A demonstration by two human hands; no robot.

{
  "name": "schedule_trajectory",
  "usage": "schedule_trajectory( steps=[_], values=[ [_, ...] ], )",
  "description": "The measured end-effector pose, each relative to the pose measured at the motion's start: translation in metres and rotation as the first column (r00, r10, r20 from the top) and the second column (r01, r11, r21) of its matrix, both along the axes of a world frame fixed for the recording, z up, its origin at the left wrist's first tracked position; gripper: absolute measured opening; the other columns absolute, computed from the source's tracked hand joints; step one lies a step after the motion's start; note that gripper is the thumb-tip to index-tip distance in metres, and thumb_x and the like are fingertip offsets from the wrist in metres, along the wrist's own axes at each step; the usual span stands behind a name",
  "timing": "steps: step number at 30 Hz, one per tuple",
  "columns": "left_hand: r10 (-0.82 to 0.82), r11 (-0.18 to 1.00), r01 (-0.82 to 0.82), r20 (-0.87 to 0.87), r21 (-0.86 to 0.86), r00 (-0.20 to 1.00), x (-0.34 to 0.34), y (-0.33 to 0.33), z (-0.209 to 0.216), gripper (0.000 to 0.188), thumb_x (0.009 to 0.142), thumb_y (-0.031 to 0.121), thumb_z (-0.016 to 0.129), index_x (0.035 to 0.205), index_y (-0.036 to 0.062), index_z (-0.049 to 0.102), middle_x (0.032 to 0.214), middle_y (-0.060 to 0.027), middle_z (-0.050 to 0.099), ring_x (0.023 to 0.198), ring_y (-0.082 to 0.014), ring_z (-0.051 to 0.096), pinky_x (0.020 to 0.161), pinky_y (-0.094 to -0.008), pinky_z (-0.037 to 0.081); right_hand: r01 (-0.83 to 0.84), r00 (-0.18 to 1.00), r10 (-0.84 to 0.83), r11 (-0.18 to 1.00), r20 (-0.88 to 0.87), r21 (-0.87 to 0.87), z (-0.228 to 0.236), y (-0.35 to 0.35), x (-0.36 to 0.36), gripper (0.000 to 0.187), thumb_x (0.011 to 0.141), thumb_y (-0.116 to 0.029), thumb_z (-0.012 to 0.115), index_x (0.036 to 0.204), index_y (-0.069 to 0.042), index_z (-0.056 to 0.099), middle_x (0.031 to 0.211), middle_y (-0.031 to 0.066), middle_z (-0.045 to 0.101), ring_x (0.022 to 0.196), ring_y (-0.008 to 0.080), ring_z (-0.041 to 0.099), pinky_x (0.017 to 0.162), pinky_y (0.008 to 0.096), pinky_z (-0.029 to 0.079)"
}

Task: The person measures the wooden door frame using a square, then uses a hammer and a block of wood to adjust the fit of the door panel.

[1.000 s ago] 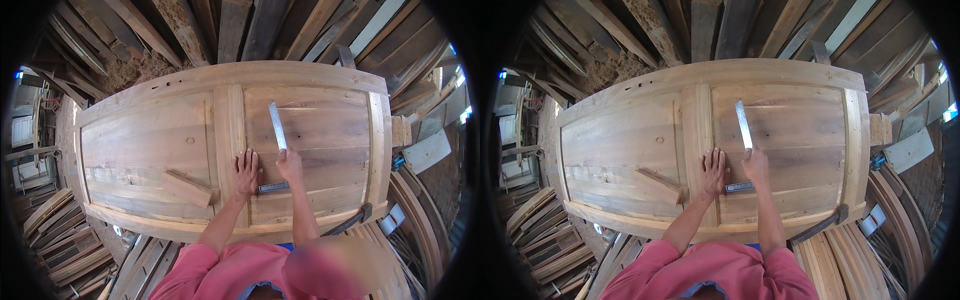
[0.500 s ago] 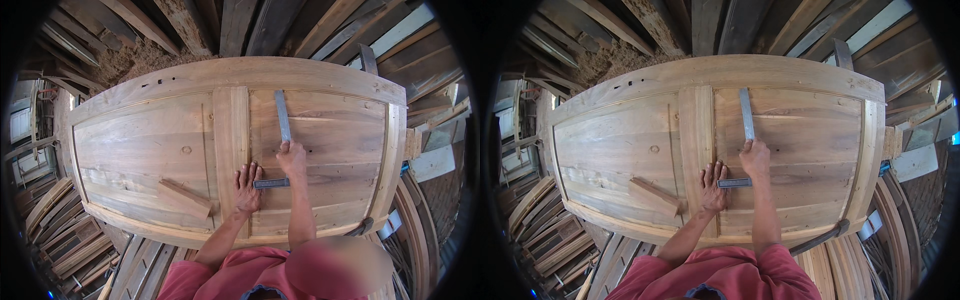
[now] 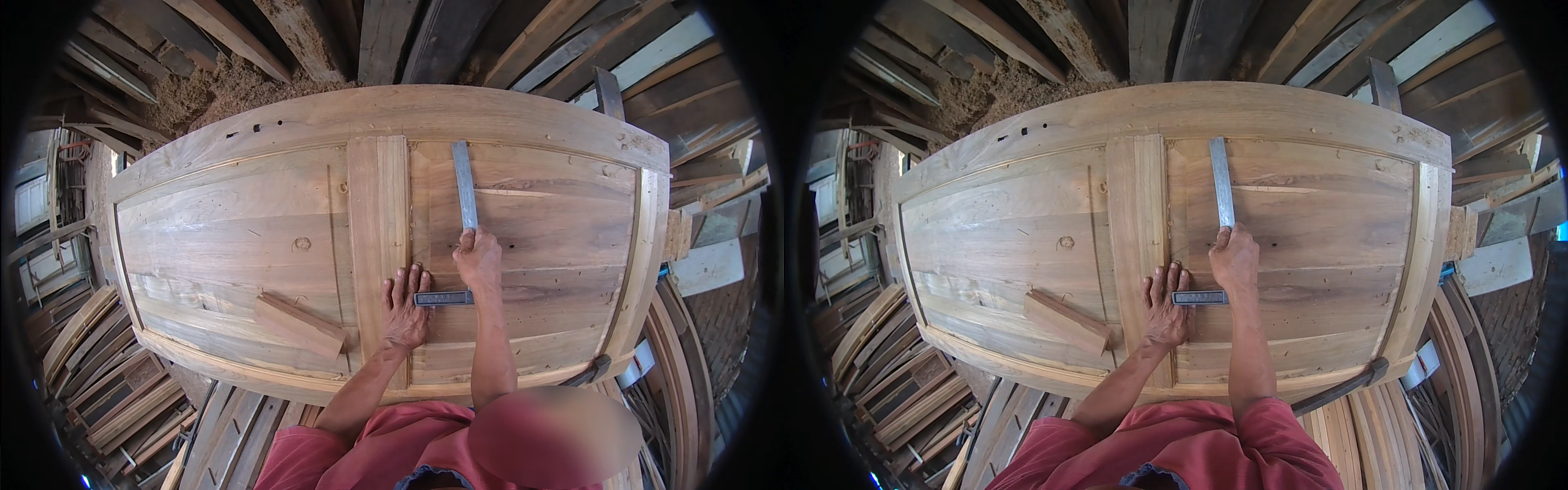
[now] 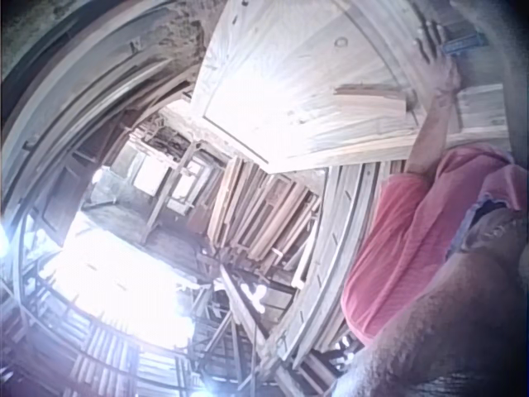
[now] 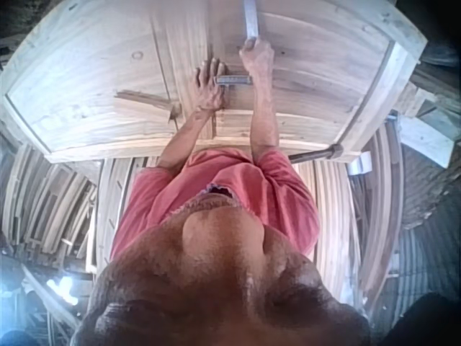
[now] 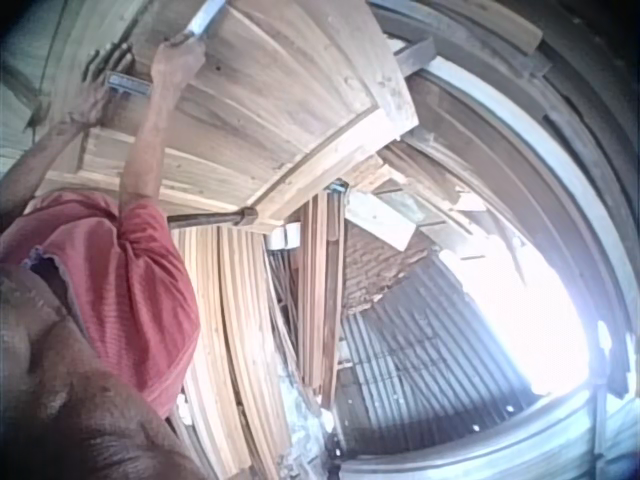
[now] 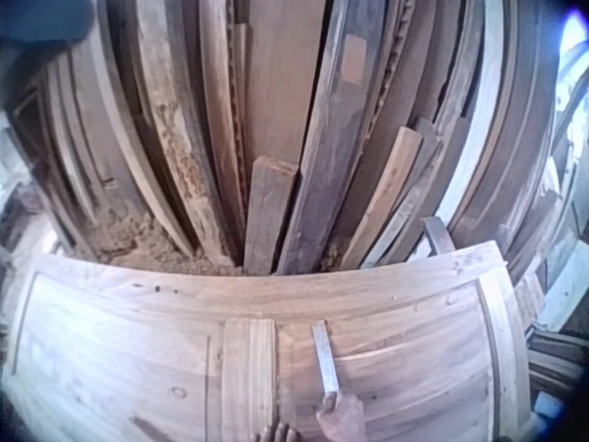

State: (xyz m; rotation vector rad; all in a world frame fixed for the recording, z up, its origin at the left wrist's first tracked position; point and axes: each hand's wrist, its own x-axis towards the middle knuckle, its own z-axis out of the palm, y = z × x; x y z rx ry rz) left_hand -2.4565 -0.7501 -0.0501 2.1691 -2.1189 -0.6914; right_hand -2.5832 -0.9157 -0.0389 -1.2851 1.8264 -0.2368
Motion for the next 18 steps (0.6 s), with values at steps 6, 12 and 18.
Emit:
schedule_trajectory(
  steps=[6, 12, 18],
  values=[
    [-0.005, 1.0, 0.006, 0.038, -0.02, 0.999, -0.002, -0.002, 0.0, 0.07, 0.096, 0.036, 0.055, 0.158, 0.0116, 0.033, 0.163, -0.0124, 0.034, 0.152, -0.0357, 0.023, 0.122, -0.0561, 0.011, 0.051, 0.997, -0.052, 0.999, 0.055, 0.01, 0.002, -0.002, 0.003, 0.026, 0.1, -0.02, 0.055, 0.089, 0.003, 0.06, 0.085, 0.0293, 0.067, 0.084, 0.0482, 0.067, 0.074, 0.055, 0.051],
    [-0.01, 1.0, 0.011, 0.046, -0.026, 0.999, -0.001, -0.003, 0.004, 0.068, 0.096, 0.035, 0.057, 0.157, 0.0113, 0.035, 0.16, -0.0133, 0.038, 0.15, -0.0361, 0.029, 0.121, -0.0564, 0.015, 0.046, 0.999, -0.046, 0.999, 0.023, -0.017, -0.009, 0.001, 0.001, 0.026, 0.101, -0.02, 0.054, 0.088, 0.002, 0.06, 0.081, 0.0264, 0.067, 0.078, 0.046, 0.068, 0.072, 0.0534, 0.052],
    [0.001, 0.999, 0.0, 0.022, -0.041, 1.0, 0.002, -0.001, 0.006, 0.067, 0.095, 0.031, 0.058, 0.155, 0.0101, 0.037, 0.16, -0.0137, 0.038, 0.15, -0.0368, 0.028, 0.122, -0.0566, 0.015, 0.1, 0.981, -0.104, 0.994, 0.163, 0.035, -0.003, 0.004, -0.006, 0.027, 0.102, -0.021, 0.052, 0.09, 0.002, 0.061, 0.079, 0.0256, 0.067, 0.073, 0.044, 0.069, 0.071, 0.0509, 0.053]
  ],
)
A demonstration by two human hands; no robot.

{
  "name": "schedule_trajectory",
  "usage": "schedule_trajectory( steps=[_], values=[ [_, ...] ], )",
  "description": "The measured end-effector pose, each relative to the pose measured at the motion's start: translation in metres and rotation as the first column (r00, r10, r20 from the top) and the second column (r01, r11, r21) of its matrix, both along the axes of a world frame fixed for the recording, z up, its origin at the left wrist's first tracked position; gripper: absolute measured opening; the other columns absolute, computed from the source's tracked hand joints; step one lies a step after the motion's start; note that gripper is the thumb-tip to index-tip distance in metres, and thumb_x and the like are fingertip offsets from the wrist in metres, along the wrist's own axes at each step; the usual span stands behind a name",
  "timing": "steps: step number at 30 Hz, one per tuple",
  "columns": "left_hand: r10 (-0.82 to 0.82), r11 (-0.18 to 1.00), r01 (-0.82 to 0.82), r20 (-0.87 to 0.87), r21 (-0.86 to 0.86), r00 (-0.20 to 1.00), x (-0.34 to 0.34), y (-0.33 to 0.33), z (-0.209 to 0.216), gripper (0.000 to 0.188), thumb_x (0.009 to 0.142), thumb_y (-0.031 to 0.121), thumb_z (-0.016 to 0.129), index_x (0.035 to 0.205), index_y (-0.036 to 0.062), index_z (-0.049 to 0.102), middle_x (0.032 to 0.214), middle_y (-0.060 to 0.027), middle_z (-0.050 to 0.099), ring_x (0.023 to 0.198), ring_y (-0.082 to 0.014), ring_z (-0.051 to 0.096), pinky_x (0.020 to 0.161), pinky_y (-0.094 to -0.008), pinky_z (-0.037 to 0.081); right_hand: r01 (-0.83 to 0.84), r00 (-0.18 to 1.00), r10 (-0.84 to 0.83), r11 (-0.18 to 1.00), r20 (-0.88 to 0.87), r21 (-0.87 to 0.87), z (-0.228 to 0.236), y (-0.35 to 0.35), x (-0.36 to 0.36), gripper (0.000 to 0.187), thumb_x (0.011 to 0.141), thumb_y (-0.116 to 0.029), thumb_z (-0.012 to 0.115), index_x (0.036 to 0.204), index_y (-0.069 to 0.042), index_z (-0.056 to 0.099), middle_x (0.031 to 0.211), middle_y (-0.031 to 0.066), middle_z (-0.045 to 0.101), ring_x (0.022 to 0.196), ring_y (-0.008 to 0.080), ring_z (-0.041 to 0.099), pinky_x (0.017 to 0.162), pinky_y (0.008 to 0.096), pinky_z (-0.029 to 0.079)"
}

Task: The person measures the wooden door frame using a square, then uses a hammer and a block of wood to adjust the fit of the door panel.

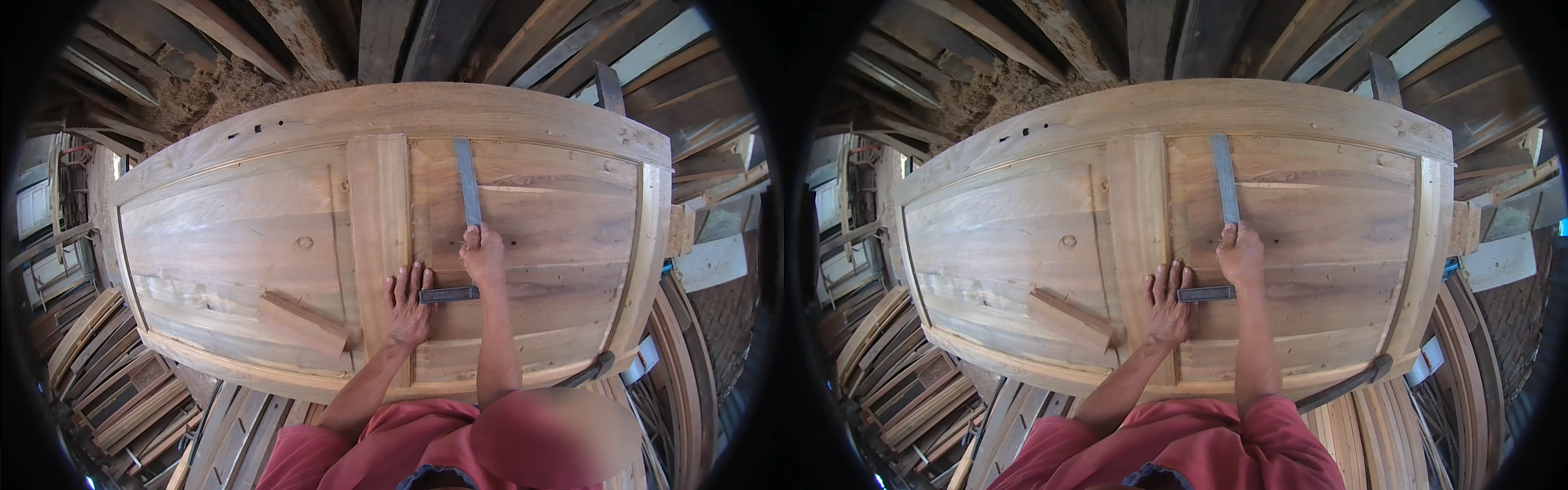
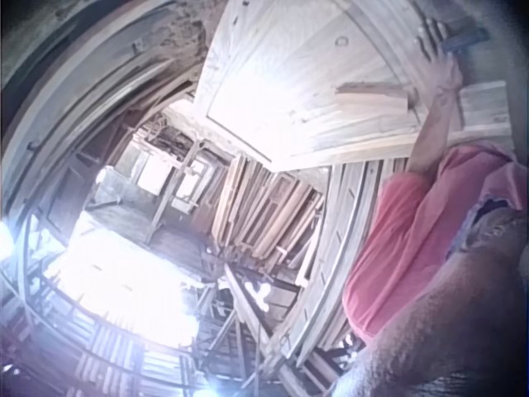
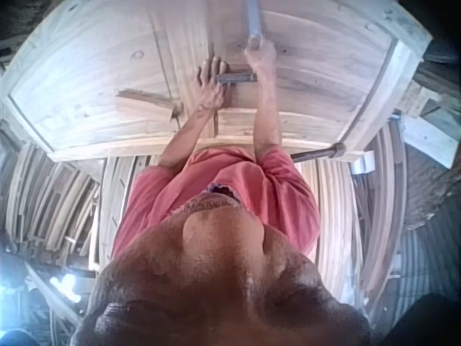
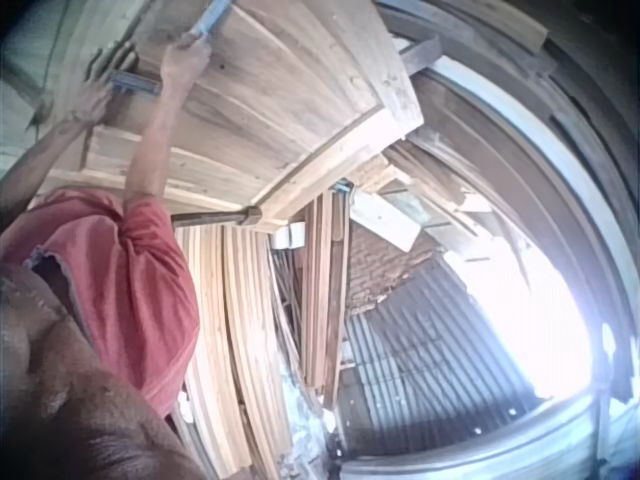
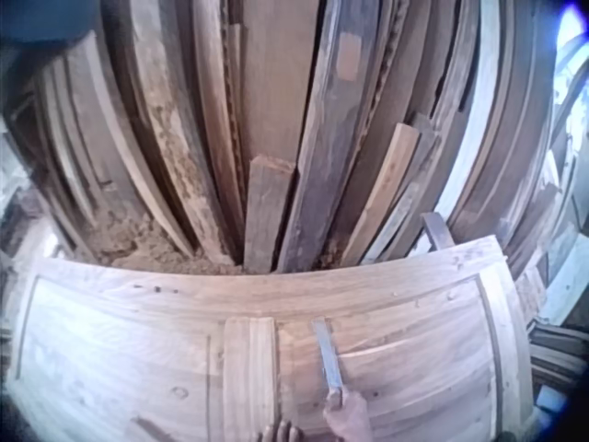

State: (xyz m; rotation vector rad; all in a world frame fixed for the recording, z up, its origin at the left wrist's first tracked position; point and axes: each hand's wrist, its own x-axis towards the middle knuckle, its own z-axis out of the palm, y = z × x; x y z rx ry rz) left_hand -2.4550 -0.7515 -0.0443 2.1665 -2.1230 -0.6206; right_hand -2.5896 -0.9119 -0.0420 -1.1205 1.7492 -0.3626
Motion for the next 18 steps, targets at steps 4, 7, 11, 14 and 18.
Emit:
schedule_trajectory(
  steps=[4, 7, 11, 14, 18],
  values=[
    [-0.004, 1.0, 0.004, -0.016, -0.017, 1.0, -0.002, -0.001, -0.001, 0.066, 0.096, 0.029, 0.056, 0.155, 0.0067, 0.037, 0.162, -0.0156, 0.033, 0.151, -0.0397, 0.022, 0.122, -0.0573, 0.012, 0.014, 0.997, -0.012, 1.0, -0.074, 0.025, 0.01, 0.023, -0.034, 0.032, 0.101, -0.026, 0.054, 0.091, 0.004, 0.061, 0.083, 0.0274, 0.068, 0.079, 0.0464, 0.068, 0.075, 0.0539, 0.052],
    [-0.001, 0.998, 0.0, -0.021, -0.058, 1.0, -0.008, 0.002, -0.005, 0.065, 0.096, 0.028, 0.054, 0.154, 0.0045, 0.037, 0.163, -0.0163, 0.031, 0.152, -0.0406, 0.02, 0.122, -0.0575, 0.011, -0.068, 0.964, 0.054, 0.997, -0.26, -0.048, -0.012, 0.059, -0.077, 0.033, 0.099, -0.028, 0.058, 0.097, 0.005, 0.059, 0.088, 0.0292, 0.069, 0.088, 0.0495, 0.067, 0.079, 0.0571, 0.05],
    [-0.001, 0.985, 0.005, 0.027, -0.173, 1.0, -0.009, 0.003, -0.009, 0.064, 0.096, 0.028, 0.054, 0.153, 0.0026, 0.038, 0.162, -0.0177, 0.032, 0.151, -0.0395, 0.022, 0.123, -0.0585, 0.011, -0.03, 0.917, 0.004, 0.998, -0.399, -0.059, 0.022, 0.096, -0.09, 0.036, 0.096, -0.027, 0.06, 0.111, 0.006, 0.056, 0.098, 0.0321, 0.068, 0.095, 0.0533, 0.064, 0.084, 0.0584, 0.05],
    [-0.011, 0.978, 0.019, 0.037, -0.209, 0.999, -0.011, 0.006, -0.006, 0.063, 0.096, 0.029, 0.053, 0.152, 0.0021, 0.039, 0.161, -0.0179, 0.032, 0.15, -0.0407, 0.022, 0.123, -0.0594, 0.012, 0.019, 0.925, -0.08, 0.986, -0.373, -0.165, 0.025, 0.127, -0.104, 0.042, 0.095, -0.025, 0.061, 0.122, 0.006, 0.053, 0.11, 0.0344, 0.064, 0.103, 0.0526, 0.062, 0.091, 0.0562, 0.049],
    [-0.038, 0.967, 0.049, 0.047, -0.25, 0.998, -0.01, 0.007, -0.01, 0.063, 0.096, 0.03, 0.053, 0.151, 0.0017, 0.039, 0.161, -0.0175, 0.033, 0.15, -0.0412, 0.022, 0.122, -0.0593, 0.013, -0.073, 0.882, -0.037, 0.974, -0.471, -0.214, 0.03, 0.181, -0.123, 0.052, 0.094, -0.023, 0.061, 0.135, 0.007, 0.05, 0.126, 0.0341, 0.057, 0.118, 0.047, 0.056, 0.102, 0.0525, 0.045]
  ],
)
